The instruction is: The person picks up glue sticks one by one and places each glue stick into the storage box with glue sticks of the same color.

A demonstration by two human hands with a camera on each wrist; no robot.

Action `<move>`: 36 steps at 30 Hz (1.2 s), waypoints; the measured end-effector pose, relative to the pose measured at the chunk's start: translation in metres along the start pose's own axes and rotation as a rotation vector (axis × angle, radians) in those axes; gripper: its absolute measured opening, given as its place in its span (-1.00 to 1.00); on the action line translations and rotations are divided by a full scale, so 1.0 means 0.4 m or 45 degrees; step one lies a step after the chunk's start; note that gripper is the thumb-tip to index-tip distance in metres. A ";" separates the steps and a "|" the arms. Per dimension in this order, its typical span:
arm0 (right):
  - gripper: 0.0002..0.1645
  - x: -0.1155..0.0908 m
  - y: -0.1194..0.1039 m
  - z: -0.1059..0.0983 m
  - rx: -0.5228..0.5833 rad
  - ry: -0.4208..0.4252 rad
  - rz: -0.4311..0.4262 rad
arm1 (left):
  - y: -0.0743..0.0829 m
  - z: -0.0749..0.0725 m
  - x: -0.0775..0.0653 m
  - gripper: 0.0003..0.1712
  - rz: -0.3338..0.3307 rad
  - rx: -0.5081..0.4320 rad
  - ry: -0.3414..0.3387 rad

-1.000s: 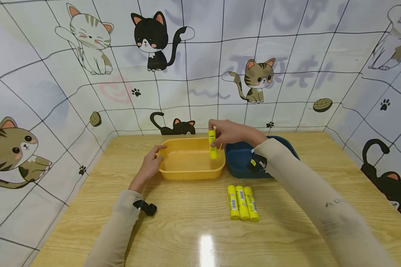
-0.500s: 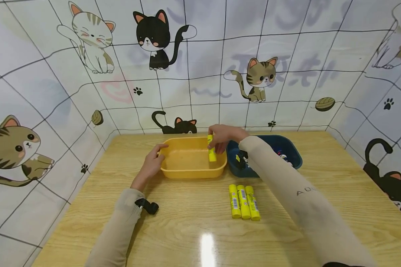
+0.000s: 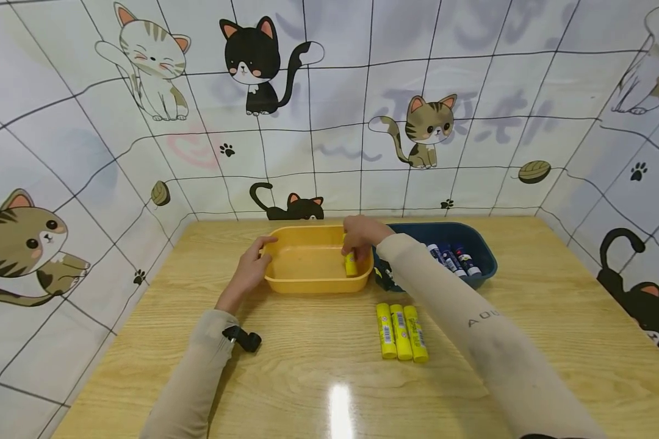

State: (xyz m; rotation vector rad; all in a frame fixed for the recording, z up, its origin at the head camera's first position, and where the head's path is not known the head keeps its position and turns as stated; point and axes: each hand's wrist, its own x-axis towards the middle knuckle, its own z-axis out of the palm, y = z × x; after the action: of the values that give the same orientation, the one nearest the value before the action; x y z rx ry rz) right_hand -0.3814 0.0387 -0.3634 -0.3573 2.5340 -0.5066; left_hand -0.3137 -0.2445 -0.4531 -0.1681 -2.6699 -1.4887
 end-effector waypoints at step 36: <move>-0.65 -0.016 -0.040 0.022 -0.144 0.086 0.089 | 0.004 -0.001 -0.004 -0.48 -0.009 -0.014 -0.010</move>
State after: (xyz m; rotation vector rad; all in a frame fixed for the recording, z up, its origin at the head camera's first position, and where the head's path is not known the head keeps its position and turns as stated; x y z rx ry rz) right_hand -0.3689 0.0243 -0.3609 -0.2962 2.6370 -0.3558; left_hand -0.3121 -0.2442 -0.4518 -0.1660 -2.6720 -1.5081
